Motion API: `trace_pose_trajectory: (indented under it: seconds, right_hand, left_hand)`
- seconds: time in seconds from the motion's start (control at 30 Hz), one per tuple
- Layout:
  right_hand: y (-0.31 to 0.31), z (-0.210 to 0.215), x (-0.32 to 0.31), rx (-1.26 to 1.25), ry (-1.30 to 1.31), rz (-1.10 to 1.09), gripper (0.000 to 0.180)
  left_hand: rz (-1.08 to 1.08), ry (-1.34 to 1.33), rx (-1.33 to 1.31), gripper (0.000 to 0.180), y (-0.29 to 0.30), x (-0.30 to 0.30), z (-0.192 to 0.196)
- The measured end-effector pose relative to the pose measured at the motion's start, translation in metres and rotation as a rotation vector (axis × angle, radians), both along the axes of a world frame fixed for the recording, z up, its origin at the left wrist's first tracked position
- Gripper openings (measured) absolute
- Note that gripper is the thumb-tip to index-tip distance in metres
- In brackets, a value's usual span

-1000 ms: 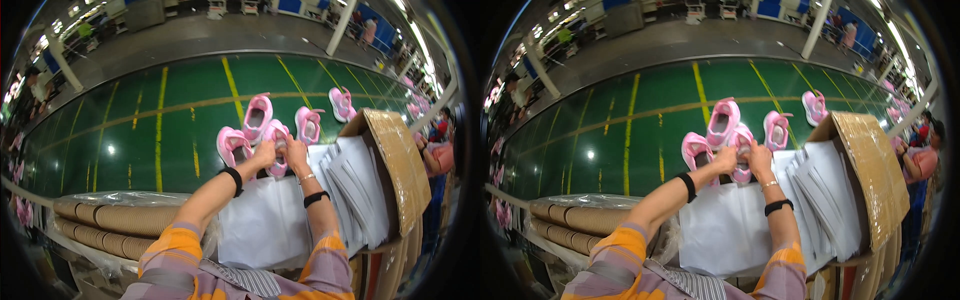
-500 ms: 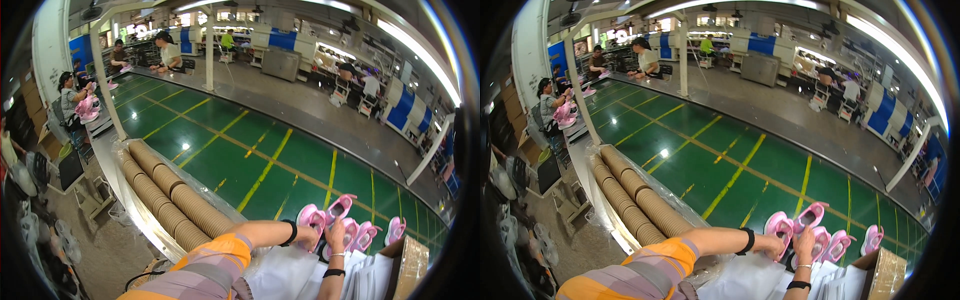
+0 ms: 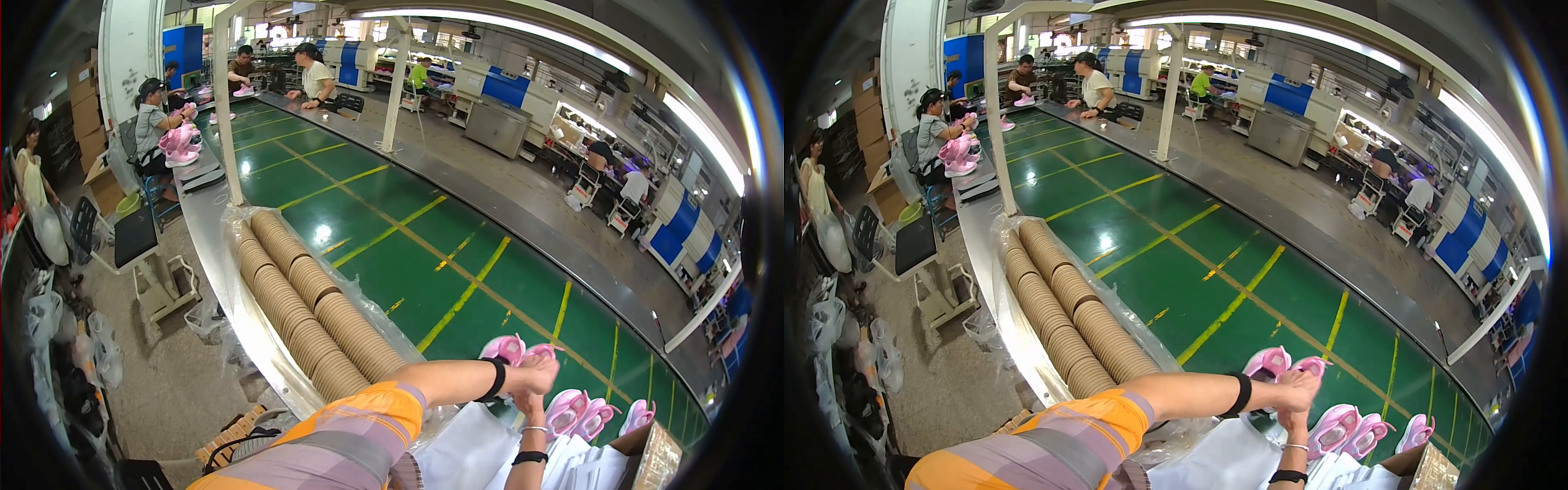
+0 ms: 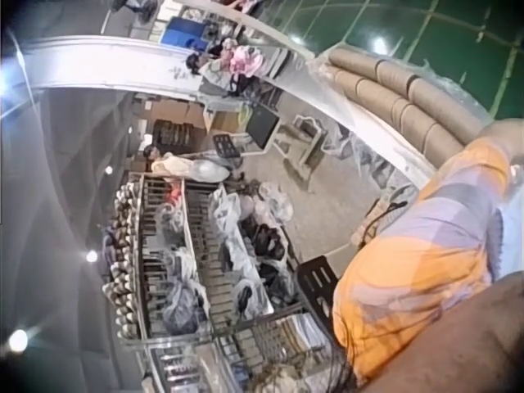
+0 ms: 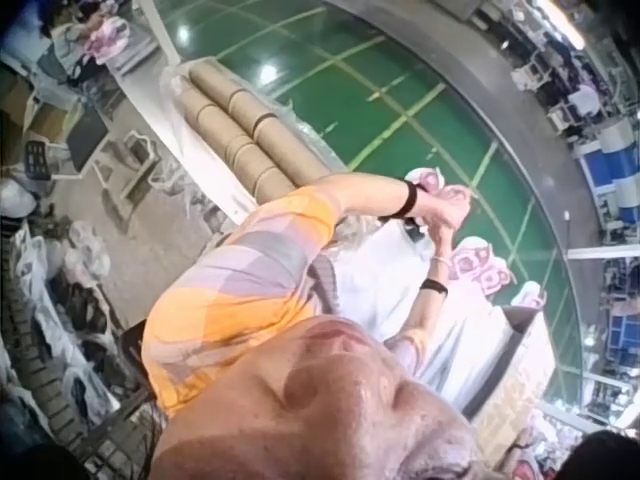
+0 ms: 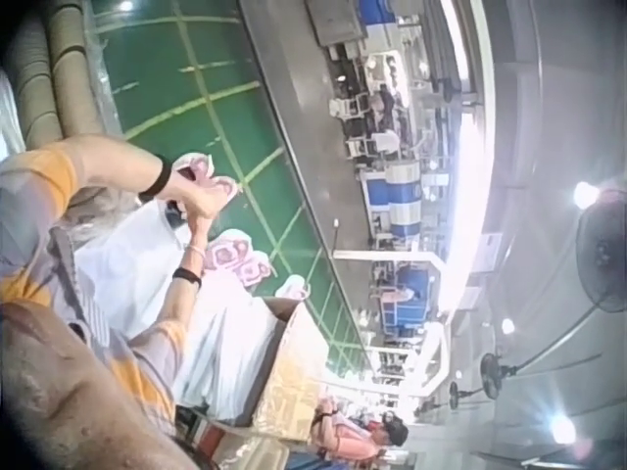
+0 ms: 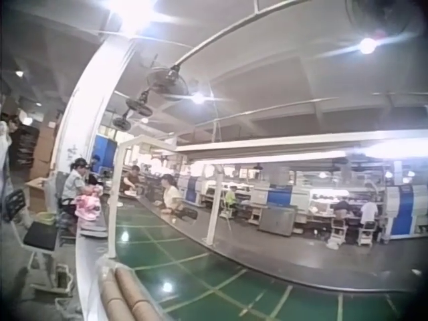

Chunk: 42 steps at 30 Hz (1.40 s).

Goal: Stuffing pink sneakers with paper packing and cardboard shoe trees on a factory production line.

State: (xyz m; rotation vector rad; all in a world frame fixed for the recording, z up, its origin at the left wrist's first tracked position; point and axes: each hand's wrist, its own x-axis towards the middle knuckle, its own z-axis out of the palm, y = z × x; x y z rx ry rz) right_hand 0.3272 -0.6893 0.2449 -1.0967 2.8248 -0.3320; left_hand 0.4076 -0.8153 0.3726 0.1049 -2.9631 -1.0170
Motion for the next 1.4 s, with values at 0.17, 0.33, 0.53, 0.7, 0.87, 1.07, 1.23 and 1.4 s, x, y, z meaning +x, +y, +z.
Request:
trace_pose_trajectory:
  seconds: [0.17, 0.33, 0.53, 0.7, 0.87, 1.07, 1.23, 1.4]
  right_hand:
    - [-0.049, 0.028, 0.133, -0.528, -0.34, 0.124, 0.04]
    - [-0.049, 0.054, 0.205, -1.084, -0.679, 0.178, 0.041]
    - [-0.093, 0.14, 0.221, -1.289, -0.747, 0.082, 0.02]
    - [-0.066, 0.093, 0.269, -0.925, -0.518, 0.243, 0.011]
    - [-0.093, 0.053, 0.322, -1.001, -0.892, 0.203, 0.016]
    - [-0.107, 0.065, 0.348, -1.147, -1.21, 0.244, 0.017]
    - [-0.111, 0.057, 0.36, -1.211, -1.068, 0.215, 0.01]
    - [-0.095, 0.058, 0.351, -1.24, -0.861, 0.103, 0.008]
  left_hand:
    - [-0.127, 0.182, 0.584, 0.015, 0.04, 0.026, 0.073]
    - [-0.396, 0.457, 0.628, 0.011, 0.024, 0.148, 0.163]
    - [-0.358, 0.507, 0.144, 0.015, -0.094, 0.281, 0.155]
    - [-0.304, 0.421, -0.258, 0.035, -0.144, 0.35, 0.052]
    - [-0.243, 0.503, -0.306, 0.059, -0.142, 0.354, 0.006]
    - [-0.254, 0.449, -0.285, 0.065, -0.154, 0.353, -0.003]
    - [-0.245, 0.449, -0.255, 0.069, -0.155, 0.355, -0.007]
    - [-0.229, 0.458, -0.257, 0.076, -0.156, 0.357, -0.003]
